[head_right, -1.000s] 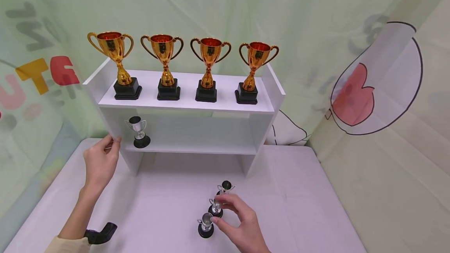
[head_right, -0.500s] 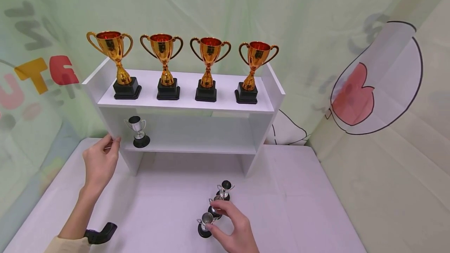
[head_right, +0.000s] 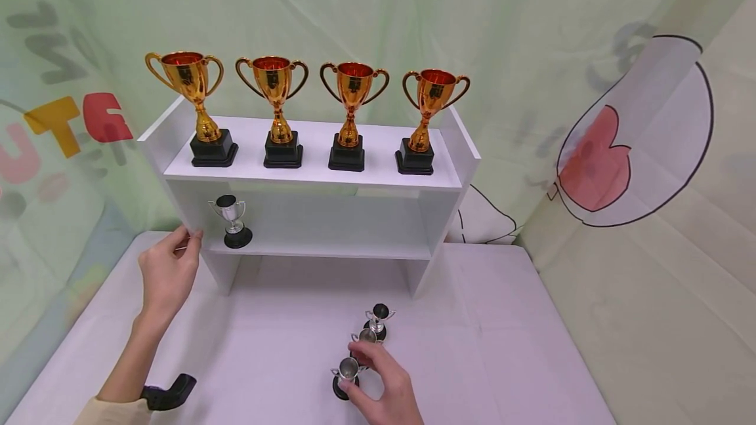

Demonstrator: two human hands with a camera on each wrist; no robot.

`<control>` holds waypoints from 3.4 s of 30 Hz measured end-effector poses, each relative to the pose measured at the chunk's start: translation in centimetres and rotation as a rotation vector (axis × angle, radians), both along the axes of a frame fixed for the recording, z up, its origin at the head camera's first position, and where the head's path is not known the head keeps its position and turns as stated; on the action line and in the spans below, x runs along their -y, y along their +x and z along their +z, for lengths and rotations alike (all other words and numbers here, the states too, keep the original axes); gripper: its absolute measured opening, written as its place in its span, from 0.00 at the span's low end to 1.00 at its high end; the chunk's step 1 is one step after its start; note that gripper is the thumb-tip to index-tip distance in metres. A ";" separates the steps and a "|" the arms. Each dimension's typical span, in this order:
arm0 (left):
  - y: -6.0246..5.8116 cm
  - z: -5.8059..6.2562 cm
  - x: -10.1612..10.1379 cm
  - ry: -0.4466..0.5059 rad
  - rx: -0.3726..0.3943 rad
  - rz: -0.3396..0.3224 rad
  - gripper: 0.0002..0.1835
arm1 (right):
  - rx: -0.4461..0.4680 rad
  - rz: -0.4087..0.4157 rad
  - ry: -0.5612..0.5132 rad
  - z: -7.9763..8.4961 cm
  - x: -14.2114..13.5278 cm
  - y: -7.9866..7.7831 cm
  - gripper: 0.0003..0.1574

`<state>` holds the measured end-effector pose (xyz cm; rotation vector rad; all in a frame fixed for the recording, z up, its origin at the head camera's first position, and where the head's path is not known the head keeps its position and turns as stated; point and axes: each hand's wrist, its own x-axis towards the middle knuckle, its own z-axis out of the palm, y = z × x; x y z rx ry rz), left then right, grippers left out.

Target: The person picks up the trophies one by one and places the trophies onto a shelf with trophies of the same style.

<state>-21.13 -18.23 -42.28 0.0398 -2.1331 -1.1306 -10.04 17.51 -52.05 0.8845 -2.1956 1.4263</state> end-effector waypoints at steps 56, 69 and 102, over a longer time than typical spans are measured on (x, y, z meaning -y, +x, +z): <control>-0.1 -0.2 0.1 -0.006 -0.012 -0.010 0.08 | 0.212 -0.061 -0.079 -2.7 0.9 0.3 0.28; 0.0 0.0 0.1 -0.001 0.006 -0.001 0.07 | 0.273 -0.095 -0.080 -2.0 0.9 0.5 0.28; 0.1 -0.1 0.1 0.016 0.020 -0.019 0.09 | 0.157 0.011 -0.058 1.7 2.0 0.1 0.27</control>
